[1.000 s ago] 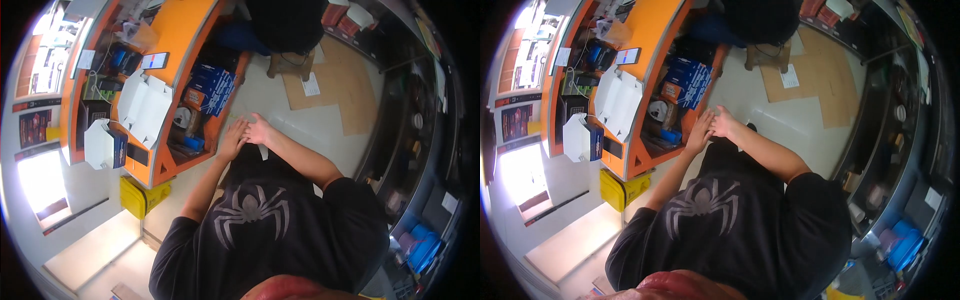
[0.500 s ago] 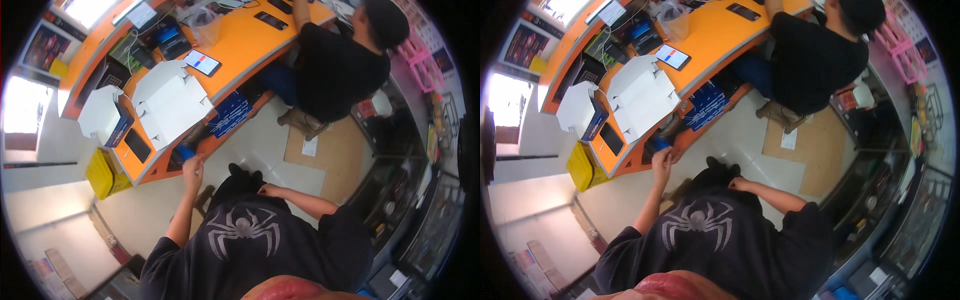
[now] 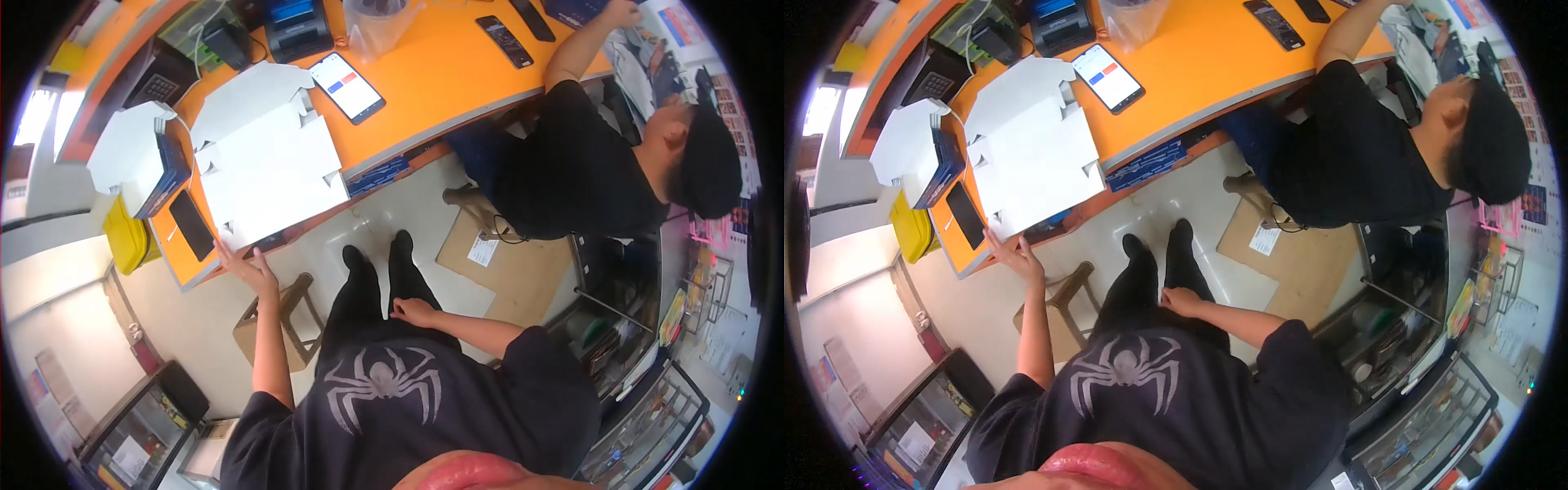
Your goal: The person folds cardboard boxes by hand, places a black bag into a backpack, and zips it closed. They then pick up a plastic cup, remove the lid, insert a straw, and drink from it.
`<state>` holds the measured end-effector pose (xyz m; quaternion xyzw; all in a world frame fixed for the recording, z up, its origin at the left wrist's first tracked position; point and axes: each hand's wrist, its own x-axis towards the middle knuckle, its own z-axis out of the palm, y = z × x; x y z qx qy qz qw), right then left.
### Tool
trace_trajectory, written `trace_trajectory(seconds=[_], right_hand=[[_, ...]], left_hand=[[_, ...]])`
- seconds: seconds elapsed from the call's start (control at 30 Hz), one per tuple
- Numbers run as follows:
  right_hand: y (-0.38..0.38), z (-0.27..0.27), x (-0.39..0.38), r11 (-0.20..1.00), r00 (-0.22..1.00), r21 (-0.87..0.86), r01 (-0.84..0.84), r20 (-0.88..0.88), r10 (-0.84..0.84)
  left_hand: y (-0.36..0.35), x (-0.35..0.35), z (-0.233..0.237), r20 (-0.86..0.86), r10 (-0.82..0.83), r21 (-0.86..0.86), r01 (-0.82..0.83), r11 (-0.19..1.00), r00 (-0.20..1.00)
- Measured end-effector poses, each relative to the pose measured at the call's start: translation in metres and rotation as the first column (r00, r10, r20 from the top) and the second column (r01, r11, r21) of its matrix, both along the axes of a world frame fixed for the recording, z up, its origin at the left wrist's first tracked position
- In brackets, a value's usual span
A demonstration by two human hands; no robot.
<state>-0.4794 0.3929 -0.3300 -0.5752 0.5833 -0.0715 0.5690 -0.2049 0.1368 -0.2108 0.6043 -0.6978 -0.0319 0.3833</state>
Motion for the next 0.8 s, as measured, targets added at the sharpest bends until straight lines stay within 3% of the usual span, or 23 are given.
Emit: trace_trajectory(seconds=[0.07, 0.1, 0.13, 0.17, 0.2, 0.27, 0.3, 0.33, 0.37, 0.4, 0.43, 0.5, 0.57, 0.63, 0.73, 0.77, 0.8], right_hand=[[-0.009, -0.026, -0.019, 0.933, 0.937, 0.117, -0.34, -0.039, 0.346], [-0.011, -0.046, -0.027, 0.852, 0.861, 0.174, -0.495, -0.039, 0.508], [-0.023, -0.066, -0.032, 0.71, 0.743, 0.276, -0.648, 0.023, 0.669], [-0.032, -0.086, -0.04, 0.592, 0.775, 0.532, -0.605, 0.223, 0.591], [-0.045, -0.106, -0.047, 0.387, 0.805, 0.728, -0.566, 0.387, 0.449], [-0.081, -0.159, -0.064, 0.352, 0.86, 0.79, -0.501, 0.41, 0.303], [-0.104, -0.188, -0.075, 0.569, 0.938, 0.747, -0.344, 0.245, 0.245], [-0.113, -0.242, -0.089, 0.937, 0.958, 0.213, -0.276, -0.021, 0.287], [-0.138, -0.241, -0.104, 0.971, 0.969, 0.169, 0.169, -0.208, -0.133], [-0.154, -0.303, -0.111, 0.916, 0.863, -0.209, 0.344, -0.315, -0.396], [-0.182, -0.343, -0.128, 0.8, 0.736, -0.258, 0.542, -0.313, -0.6], [-0.244, -0.413, -0.165, 0.509, 0.449, -0.153, 0.847, -0.308, -0.839], [-0.294, -0.469, -0.193, 0.257, 0.157, -0.267, 0.929, -0.347, -0.925], [-0.336, -0.444, -0.214, 0.085, 0.047, -0.261, 0.961, -0.15, -0.988], [-0.374, -0.447, -0.233, 0.301, 0.191, -0.436, 0.848, -0.279, -0.941], [-0.383, -0.45, -0.233, 0.398, 0.18, -0.542, 0.74, -0.411, -0.894], [-0.388, -0.455, -0.237, 0.417, 0.199, -0.587, 0.694, -0.401, -0.894]], left_hand=[[0.0, 0.0, -0.018, 0.014, 0.081, 0.04, -0.081, 0.996, 0.997], [0.001, 0.007, -0.032, 0.054, 0.091, 0.109, -0.096, 0.989, 0.994], [-0.002, 0.005, -0.041, 0.023, 0.112, 0.057, -0.114, 0.992, 0.993], [-0.002, 0.004, -0.05, -0.005, 0.127, 0.011, -0.127, 0.992, 0.992], [-0.003, 0.003, -0.059, -0.034, 0.137, -0.034, -0.139, 0.99, 0.99], [-0.008, -0.003, -0.063, -0.099, 0.164, -0.024, -0.167, 0.986, 0.981], [-0.011, 0.006, -0.082, -0.141, 0.206, -0.06, -0.216, 0.974, 0.968], [-0.014, 0.014, -0.101, -0.185, 0.244, -0.096, -0.265, 0.96, 0.952], [-0.017, 0.023, -0.12, -0.225, 0.264, -0.132, -0.298, 0.945, 0.938], [-0.023, 0.029, -0.132, -0.241, 0.26, -0.177, -0.305, 0.936, 0.935], [-0.03, 0.035, -0.141, -0.259, 0.248, -0.229, -0.309, 0.923, 0.934], [-0.048, 0.05, -0.147, -0.269, 0.196, -0.368, -0.289, 0.884, 0.943], [-0.067, 0.065, -0.152, -0.265, 0.134, -0.508, -0.256, 0.822, 0.955], [-0.085, 0.083, -0.154, -0.252, 0.081, -0.637, -0.228, 0.736, 0.964], [-0.105, 0.116, -0.155, -0.228, 0.008, -0.806, -0.194, 0.559, 0.974], [-0.11, 0.126, -0.155, -0.216, -0.021, -0.853, -0.178, 0.49, 0.976], [-0.115, 0.131, -0.152, -0.196, -0.054, -0.898, -0.157, 0.41, 0.979]])
